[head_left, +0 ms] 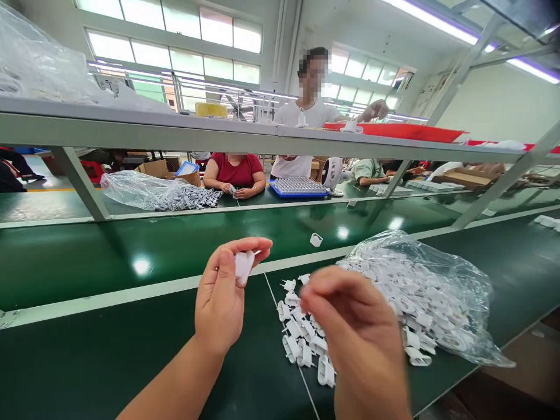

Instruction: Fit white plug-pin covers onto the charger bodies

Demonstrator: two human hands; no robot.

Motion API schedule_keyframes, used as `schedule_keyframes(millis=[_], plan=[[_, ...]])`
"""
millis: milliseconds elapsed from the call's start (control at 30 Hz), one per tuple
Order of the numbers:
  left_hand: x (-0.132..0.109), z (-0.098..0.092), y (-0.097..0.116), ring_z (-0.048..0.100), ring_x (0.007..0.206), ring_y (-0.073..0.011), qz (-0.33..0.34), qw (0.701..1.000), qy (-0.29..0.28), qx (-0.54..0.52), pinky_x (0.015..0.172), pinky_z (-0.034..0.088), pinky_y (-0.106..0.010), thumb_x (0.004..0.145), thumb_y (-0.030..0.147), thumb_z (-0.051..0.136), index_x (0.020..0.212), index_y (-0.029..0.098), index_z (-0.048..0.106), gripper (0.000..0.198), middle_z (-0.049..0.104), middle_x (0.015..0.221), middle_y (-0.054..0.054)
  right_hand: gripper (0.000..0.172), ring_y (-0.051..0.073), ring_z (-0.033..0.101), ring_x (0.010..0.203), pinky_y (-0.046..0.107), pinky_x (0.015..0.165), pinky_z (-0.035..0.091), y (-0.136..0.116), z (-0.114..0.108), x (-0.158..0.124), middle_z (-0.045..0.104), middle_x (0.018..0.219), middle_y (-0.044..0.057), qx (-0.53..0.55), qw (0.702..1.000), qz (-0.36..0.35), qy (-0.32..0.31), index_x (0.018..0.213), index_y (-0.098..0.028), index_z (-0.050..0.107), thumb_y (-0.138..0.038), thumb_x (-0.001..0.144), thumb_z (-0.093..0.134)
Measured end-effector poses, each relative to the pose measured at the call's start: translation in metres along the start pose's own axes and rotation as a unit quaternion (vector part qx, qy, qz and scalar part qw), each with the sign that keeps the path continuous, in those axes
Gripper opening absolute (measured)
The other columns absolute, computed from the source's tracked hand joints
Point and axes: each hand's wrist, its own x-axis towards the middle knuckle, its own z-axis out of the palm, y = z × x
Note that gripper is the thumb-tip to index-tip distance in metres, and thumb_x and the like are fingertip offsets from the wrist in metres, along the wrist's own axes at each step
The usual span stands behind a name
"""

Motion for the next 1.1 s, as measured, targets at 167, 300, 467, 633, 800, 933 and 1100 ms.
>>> schedule_keyframes(millis=[167,300,467,633,800,933,1100], plan=[[-0.012,0.003,-0.012,0.061,0.131,-0.0227,0.051,0.998,-0.025,0.039,0.110,0.053,-0.036,0.111,0.031,0.032,0.120,0.024,0.071,0.041,0.068,0.132,-0.009,0.022,0.017,0.073,0.095,0.032,0.086,0.059,-0.006,0.068,0.079,0.077,0.106,0.003,0.050,0.993,0.016,-0.102,0.118,-0.031,0.072,-0.030,0.097,0.066],[-0.021,0.002,-0.020,0.055,0.139,-0.0279,0.113,0.986,-0.043,0.114,0.117,0.046,-0.049,0.111,0.027,0.031,0.129,0.023,0.068,0.042,0.063,0.142,-0.013,0.023,0.015,0.074,0.088,0.027,0.081,0.060,-0.001,0.074,0.068,0.079,0.101,0.003,0.033,0.996,-0.045,-0.069,0.115,-0.027,0.076,-0.021,0.095,0.067],[-0.027,-0.002,-0.025,0.055,0.138,-0.0318,0.224,0.943,-0.057,0.239,0.115,0.047,-0.054,0.110,0.023,0.033,0.136,0.016,0.064,0.040,0.058,0.147,-0.017,0.016,0.010,0.068,0.070,0.021,0.067,0.054,-0.004,0.081,0.061,0.077,0.081,0.000,-0.016,0.994,-0.104,-0.008,0.094,-0.022,0.078,-0.012,0.092,0.066],[-0.025,0.004,-0.029,0.059,0.133,-0.0309,0.257,0.933,-0.062,0.245,0.112,0.049,-0.053,0.111,0.023,0.033,0.133,0.015,0.065,0.040,0.065,0.138,-0.016,0.018,0.010,0.062,0.062,0.022,0.059,0.050,0.001,0.083,0.065,0.072,0.071,-0.001,0.024,0.998,-0.054,0.010,0.085,-0.020,0.076,-0.022,0.096,0.063],[-0.027,0.011,-0.027,0.059,0.132,-0.0291,0.173,0.969,0.010,0.177,0.113,0.046,-0.053,0.111,0.025,0.033,0.127,0.023,0.069,0.040,0.068,0.131,-0.010,0.026,0.014,0.065,0.071,0.027,0.067,0.054,0.005,0.079,0.064,0.074,0.081,0.003,0.080,0.995,-0.016,-0.049,0.093,-0.021,0.077,-0.027,0.102,0.054],[-0.031,0.009,-0.026,0.058,0.133,-0.0290,0.196,0.953,-0.026,0.230,0.115,0.045,-0.053,0.110,0.022,0.033,0.132,0.022,0.067,0.040,0.066,0.137,-0.012,0.008,0.013,0.066,0.066,0.025,0.063,0.054,0.004,0.082,0.063,0.074,0.076,0.001,0.029,0.999,-0.037,-0.001,0.086,-0.020,0.073,-0.022,0.092,0.068],[-0.032,0.011,-0.029,0.058,0.135,-0.0277,0.123,0.980,-0.015,0.156,0.114,0.048,-0.048,0.110,0.027,0.037,0.132,0.023,0.068,0.039,0.065,0.140,-0.012,0.023,0.012,0.062,0.059,0.024,0.056,0.050,0.007,0.082,0.066,0.070,0.067,0.000,0.065,0.998,0.003,0.008,0.079,-0.020,0.073,-0.031,0.097,0.064]])
